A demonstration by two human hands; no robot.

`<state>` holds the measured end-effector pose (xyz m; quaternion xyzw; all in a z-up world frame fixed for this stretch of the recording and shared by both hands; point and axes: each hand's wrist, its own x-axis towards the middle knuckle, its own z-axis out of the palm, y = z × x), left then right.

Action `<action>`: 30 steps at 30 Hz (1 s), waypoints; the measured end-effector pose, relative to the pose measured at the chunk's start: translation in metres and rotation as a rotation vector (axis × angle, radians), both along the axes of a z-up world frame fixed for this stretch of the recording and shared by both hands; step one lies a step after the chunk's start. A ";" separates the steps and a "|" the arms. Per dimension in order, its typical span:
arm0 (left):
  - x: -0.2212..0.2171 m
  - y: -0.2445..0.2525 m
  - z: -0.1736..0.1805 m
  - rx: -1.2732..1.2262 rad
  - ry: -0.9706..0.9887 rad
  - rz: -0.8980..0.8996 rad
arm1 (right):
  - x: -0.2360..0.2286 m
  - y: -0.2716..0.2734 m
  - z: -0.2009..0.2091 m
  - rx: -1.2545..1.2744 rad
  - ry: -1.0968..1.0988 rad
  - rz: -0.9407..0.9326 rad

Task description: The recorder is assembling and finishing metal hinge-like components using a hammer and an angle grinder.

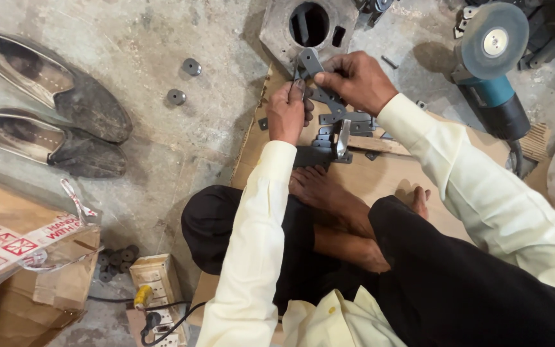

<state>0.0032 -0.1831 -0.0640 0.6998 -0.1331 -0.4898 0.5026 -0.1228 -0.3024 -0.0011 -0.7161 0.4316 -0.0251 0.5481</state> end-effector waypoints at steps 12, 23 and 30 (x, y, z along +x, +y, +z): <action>0.003 -0.001 0.003 0.013 0.019 -0.012 | -0.001 -0.024 -0.001 -0.108 0.138 0.091; -0.002 0.003 -0.045 -0.093 -0.135 0.008 | 0.016 0.010 -0.021 0.400 -0.151 -0.229; -0.009 0.023 0.024 -0.127 -0.381 0.051 | 0.024 0.024 -0.016 0.446 -0.263 -0.351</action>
